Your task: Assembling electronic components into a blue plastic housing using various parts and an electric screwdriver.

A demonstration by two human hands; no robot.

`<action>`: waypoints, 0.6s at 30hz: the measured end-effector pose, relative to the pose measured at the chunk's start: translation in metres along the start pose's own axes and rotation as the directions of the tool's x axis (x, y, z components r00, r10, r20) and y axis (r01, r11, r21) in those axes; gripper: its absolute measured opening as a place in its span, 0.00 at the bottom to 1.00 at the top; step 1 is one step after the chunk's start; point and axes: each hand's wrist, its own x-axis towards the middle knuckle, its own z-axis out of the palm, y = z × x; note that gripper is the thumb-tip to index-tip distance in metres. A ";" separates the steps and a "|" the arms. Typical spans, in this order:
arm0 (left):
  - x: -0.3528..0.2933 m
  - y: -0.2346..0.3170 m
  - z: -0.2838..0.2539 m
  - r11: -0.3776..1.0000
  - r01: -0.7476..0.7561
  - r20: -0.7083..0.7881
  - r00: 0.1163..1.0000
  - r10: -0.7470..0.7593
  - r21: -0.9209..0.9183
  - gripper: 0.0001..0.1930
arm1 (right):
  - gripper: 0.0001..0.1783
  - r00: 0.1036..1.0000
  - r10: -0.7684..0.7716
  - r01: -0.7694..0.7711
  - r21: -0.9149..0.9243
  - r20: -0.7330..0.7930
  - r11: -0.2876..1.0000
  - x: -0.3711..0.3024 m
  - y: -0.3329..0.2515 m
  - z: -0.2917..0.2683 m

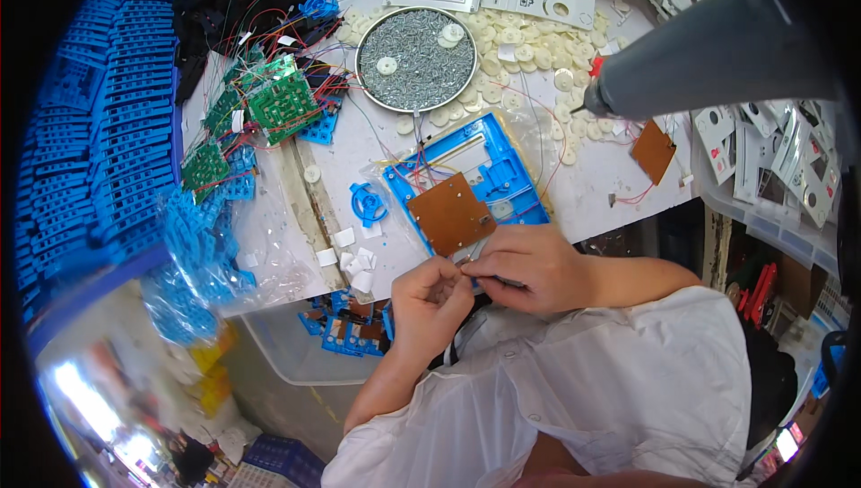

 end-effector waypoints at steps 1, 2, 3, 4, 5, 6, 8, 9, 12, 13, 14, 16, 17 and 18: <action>0.000 -0.002 -0.001 1.000 -0.001 0.000 1.000 0.001 0.006 0.05 | 0.15 1.000 0.006 -0.006 -0.004 0.004 1.000 0.000 0.000 -0.001; 0.000 -0.002 -0.001 1.000 -0.001 0.000 1.000 0.001 0.012 0.05 | 0.15 1.000 0.011 -0.011 -0.009 0.008 1.000 0.000 0.000 -0.001; 0.000 -0.002 -0.001 1.000 -0.008 -0.005 1.000 0.008 0.014 0.05 | 0.15 1.000 0.009 -0.009 -0.004 0.004 1.000 -0.001 0.000 -0.001; 0.000 -0.001 0.001 1.000 -0.014 -0.010 1.000 0.014 0.015 0.05 | 0.15 1.000 0.006 -0.006 0.002 0.001 1.000 0.000 0.000 0.000; 0.000 0.000 0.002 1.000 -0.020 -0.015 1.000 0.020 0.017 0.05 | 0.15 1.000 0.003 -0.003 0.007 -0.003 1.000 -0.001 0.000 0.000; 0.000 -0.001 0.001 0.999 -0.022 -0.010 1.000 0.022 0.033 0.05 | 0.15 1.000 0.001 -0.001 0.007 -0.006 1.000 0.000 0.000 0.000; 0.000 -0.004 -0.002 0.998 -0.024 -0.001 1.000 0.024 0.066 0.05 | 0.15 1.000 -0.004 0.005 0.006 -0.013 1.000 -0.001 0.000 0.000; 0.000 -0.005 -0.002 0.997 -0.027 -0.001 1.000 0.027 0.065 0.05 | 0.15 1.000 -0.002 0.002 0.008 -0.013 1.000 -0.001 0.000 0.000; 0.000 -0.005 -0.002 0.998 -0.031 0.002 1.000 0.031 0.054 0.05 | 0.14 1.000 0.008 -0.008 0.009 -0.017 1.000 -0.001 0.001 0.000; 0.000 -0.005 -0.001 0.999 -0.028 0.002 1.000 0.028 0.044 0.05 | 0.13 1.000 0.015 -0.015 0.007 -0.020 1.000 -0.001 0.001 0.001; 0.000 -0.004 -0.001 0.999 -0.026 0.003 1.000 0.026 0.035 0.05 | 0.12 1.000 0.021 -0.021 0.005 -0.024 1.000 -0.001 0.002 0.001; -0.001 -0.005 0.000 0.999 -0.040 0.005 0.999 0.039 0.035 0.05 | 0.11 0.996 0.081 -0.079 0.066 -0.026 0.995 0.000 0.003 0.003; -0.001 -0.005 0.000 0.998 -0.047 0.006 0.999 0.046 0.035 0.05 | 0.10 0.994 0.111 -0.108 0.096 -0.025 0.989 0.000 0.003 0.003; -0.001 -0.005 0.001 0.998 -0.055 -0.002 0.998 0.055 0.037 0.04 | 0.09 0.990 0.142 -0.141 0.112 -0.005 0.984 0.001 0.002 0.002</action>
